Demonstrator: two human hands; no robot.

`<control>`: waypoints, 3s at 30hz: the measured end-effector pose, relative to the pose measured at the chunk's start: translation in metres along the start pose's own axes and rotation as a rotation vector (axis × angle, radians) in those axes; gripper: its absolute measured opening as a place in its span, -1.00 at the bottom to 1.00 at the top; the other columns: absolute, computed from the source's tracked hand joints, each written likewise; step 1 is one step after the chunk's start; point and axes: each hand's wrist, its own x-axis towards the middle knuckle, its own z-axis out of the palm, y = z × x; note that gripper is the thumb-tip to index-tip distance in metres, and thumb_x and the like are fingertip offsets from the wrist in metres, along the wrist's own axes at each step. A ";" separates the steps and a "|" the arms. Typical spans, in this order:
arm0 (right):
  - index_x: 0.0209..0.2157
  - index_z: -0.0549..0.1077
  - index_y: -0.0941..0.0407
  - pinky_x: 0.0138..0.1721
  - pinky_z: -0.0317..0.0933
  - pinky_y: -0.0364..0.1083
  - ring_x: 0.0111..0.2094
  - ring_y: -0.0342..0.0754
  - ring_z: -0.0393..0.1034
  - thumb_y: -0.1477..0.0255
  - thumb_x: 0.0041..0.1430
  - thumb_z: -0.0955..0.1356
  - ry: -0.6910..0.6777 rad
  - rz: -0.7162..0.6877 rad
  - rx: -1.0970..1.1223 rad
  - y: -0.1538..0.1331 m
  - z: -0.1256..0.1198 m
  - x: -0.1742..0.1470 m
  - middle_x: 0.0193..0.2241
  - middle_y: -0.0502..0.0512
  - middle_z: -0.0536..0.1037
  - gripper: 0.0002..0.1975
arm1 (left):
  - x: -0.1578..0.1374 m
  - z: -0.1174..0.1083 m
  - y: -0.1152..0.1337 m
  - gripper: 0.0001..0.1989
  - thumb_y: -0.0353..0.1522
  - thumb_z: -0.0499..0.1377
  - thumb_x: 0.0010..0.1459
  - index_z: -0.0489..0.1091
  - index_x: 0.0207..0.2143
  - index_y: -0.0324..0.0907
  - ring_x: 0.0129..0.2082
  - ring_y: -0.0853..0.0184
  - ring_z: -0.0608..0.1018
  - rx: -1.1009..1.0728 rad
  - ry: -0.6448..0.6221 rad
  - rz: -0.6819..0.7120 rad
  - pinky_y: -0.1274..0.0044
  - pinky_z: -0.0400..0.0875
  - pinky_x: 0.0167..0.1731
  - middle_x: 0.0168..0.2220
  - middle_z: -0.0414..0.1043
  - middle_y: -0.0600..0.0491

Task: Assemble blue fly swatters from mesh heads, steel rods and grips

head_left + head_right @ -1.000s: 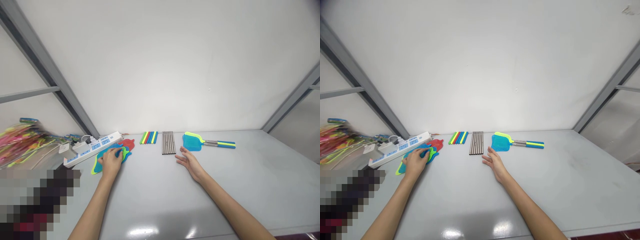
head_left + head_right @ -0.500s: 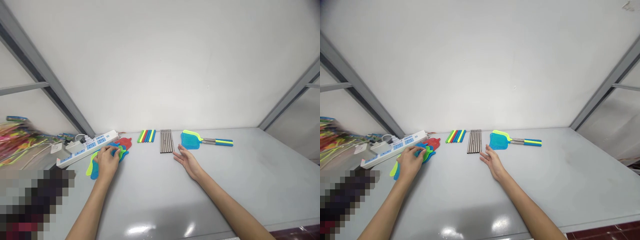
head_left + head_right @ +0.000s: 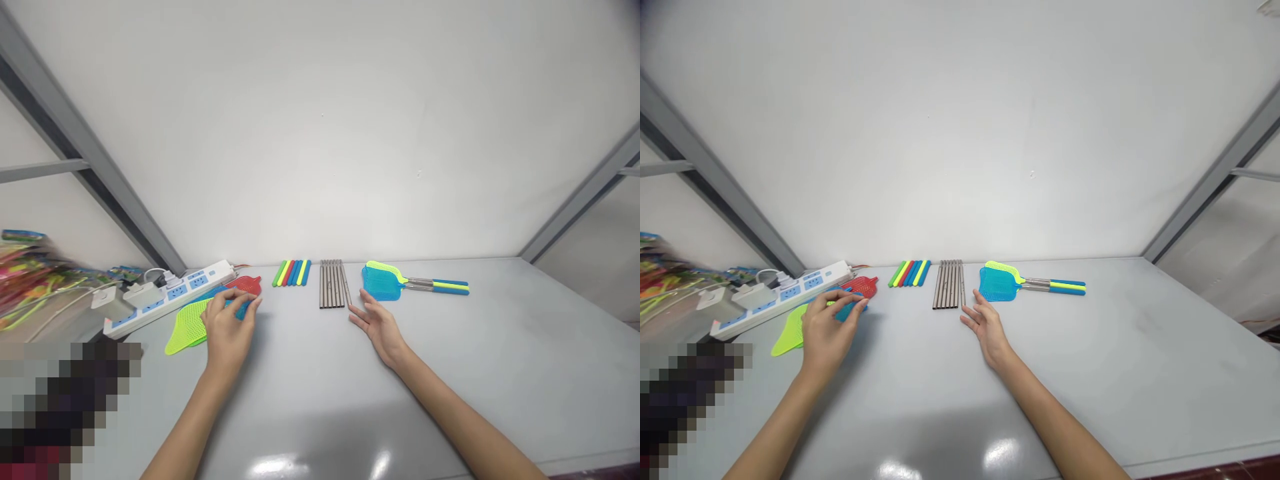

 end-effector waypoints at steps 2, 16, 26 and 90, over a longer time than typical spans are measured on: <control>-0.20 0.37 0.03 -0.10 0.19 0.03 -0.07 0.05 0.22 0.44 -0.09 0.27 0.020 -0.010 -0.003 0.000 0.000 0.000 0.08 -0.09 0.09 -0.68 | -0.005 -0.001 0.010 -0.83 -0.27 0.06 0.00 0.38 -0.45 -0.13 -0.23 0.26 0.36 -0.051 0.045 0.038 0.39 0.14 -0.19 -0.29 0.29 0.05; -0.12 0.29 0.01 -0.09 0.20 -0.01 -0.05 0.02 0.20 0.45 -0.09 0.26 0.133 -0.016 0.049 0.000 -0.003 -0.001 0.10 -0.11 0.03 -0.60 | -0.045 0.018 0.046 -0.85 -0.29 0.04 0.01 0.38 -0.47 -0.09 -0.20 0.29 0.30 -0.334 -0.468 0.331 0.44 0.24 -0.21 -0.26 0.24 0.05; 0.08 -0.04 -0.12 -0.20 0.28 0.03 -0.10 0.03 0.25 0.43 -0.05 0.25 0.198 0.025 -0.013 0.002 0.000 -0.006 0.12 -0.05 -0.03 -0.37 | -0.041 0.033 0.036 -0.86 -0.27 0.08 -0.04 0.39 -0.49 -0.10 -0.18 0.26 0.30 -0.371 -0.647 0.202 0.36 0.23 -0.16 -0.25 0.22 0.04; -0.31 0.39 0.19 -0.60 0.13 -0.17 -0.56 -0.15 0.24 0.17 -0.02 0.17 -0.037 0.022 -1.020 -0.039 -0.023 0.014 -0.46 0.12 0.39 -0.59 | -0.045 0.032 0.029 -0.84 -0.35 -0.02 0.06 0.34 -0.36 -0.09 -0.20 0.31 0.32 -0.479 -0.728 0.291 0.38 0.21 -0.17 -0.28 0.28 0.05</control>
